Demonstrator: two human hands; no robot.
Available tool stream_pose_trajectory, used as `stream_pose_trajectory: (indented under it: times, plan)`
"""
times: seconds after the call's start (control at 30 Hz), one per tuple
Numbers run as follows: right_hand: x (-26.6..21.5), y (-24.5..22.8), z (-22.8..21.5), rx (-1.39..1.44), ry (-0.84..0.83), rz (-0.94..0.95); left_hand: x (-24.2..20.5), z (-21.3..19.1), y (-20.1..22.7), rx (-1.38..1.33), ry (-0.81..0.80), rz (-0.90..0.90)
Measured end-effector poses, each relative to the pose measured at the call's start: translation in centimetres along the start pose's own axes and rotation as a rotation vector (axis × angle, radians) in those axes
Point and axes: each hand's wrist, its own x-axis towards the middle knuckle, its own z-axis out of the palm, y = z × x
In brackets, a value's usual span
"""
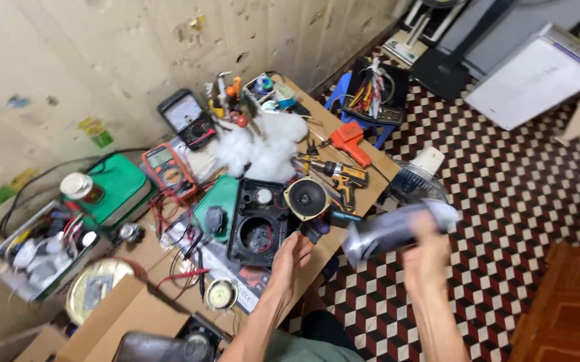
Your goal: Cleaning a speaker cone using a spray cleaner at a workbench.
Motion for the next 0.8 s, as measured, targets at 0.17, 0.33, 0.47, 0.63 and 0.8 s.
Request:
stream_pose_trajectory:
  times: [0.17,0.33,0.47,0.63,0.8]
  plan:
    - [-0.7,-1.3,1.4,-0.043,-0.078,-0.025,-2.5,2.2,0.3,0.015,-0.097,-0.043]
    - [-2.2,-2.4,3.0,-0.38,0.054,0.113,-8.3,7.1,3.0,-0.173,-0.43,-0.094]
    - [-2.7,-1.2,3.7,-0.105,-0.146,-0.042,-9.7,8.0,3.9,0.061,-0.343,-0.066]
    - [-3.9,-1.6,5.0,-0.11,-0.254,-0.006,-9.3,6.1,3.2,-0.004,-0.393,-0.037]
    - [-3.5,-0.5,5.7,0.115,-0.256,-0.155,-9.5,5.5,3.0,-0.086,-0.488,-0.074]
